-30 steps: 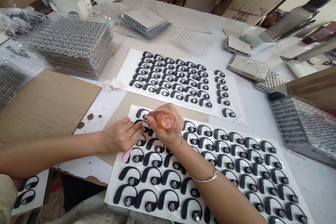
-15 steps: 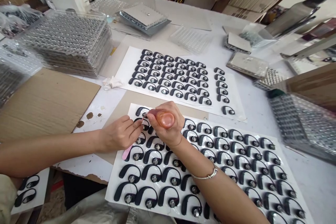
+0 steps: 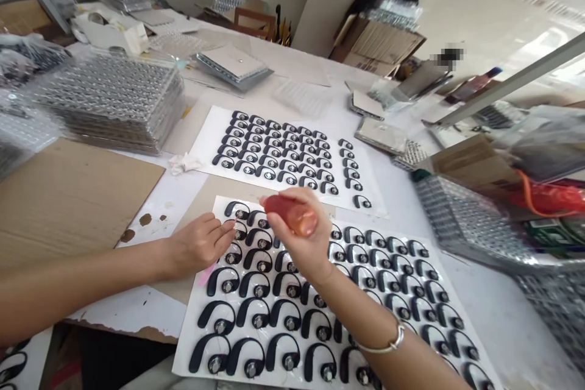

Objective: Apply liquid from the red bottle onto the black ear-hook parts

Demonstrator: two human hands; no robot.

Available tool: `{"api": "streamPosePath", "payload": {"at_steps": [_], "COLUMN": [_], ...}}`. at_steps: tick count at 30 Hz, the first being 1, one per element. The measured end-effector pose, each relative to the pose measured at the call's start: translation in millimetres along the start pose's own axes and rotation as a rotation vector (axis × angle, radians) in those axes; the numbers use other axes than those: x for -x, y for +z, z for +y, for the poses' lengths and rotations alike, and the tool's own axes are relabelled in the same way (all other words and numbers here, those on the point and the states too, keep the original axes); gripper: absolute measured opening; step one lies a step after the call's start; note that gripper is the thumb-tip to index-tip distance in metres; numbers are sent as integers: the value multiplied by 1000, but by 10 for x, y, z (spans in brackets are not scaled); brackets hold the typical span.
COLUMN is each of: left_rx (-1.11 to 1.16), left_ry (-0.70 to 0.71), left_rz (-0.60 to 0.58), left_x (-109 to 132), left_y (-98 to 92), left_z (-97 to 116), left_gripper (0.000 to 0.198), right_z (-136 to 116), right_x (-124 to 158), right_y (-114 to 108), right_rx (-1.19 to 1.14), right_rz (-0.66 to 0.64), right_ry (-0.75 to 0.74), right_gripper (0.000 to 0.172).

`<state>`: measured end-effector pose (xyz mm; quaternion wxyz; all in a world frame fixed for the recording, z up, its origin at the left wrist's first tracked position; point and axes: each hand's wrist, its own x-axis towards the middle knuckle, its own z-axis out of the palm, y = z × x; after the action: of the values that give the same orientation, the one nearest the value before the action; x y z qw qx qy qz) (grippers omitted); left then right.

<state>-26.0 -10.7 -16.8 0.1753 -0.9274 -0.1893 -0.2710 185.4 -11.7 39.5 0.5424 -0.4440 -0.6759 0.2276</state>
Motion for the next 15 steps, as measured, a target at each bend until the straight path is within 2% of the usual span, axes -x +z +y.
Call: {"api": "streamPosePath", "payload": {"at_steps": [4,9,15], "left_rx": [-9,-14,-35], "left_ry": [12,23,32], "left_rz": [-6,31,33], "left_x": [2,0,-16], "left_y": [9,-14,-26], "left_z": [-2,-18,-20], "left_gripper": [9,7,6], "right_z": [67,183,259], "right_x": [205,306,340], "right_y": [48,111,115], "right_rx": [156,200,201], "right_rz": [45,40,43], "right_ry": [-72,-177,-146], "right_gripper": [25,24,27]}}
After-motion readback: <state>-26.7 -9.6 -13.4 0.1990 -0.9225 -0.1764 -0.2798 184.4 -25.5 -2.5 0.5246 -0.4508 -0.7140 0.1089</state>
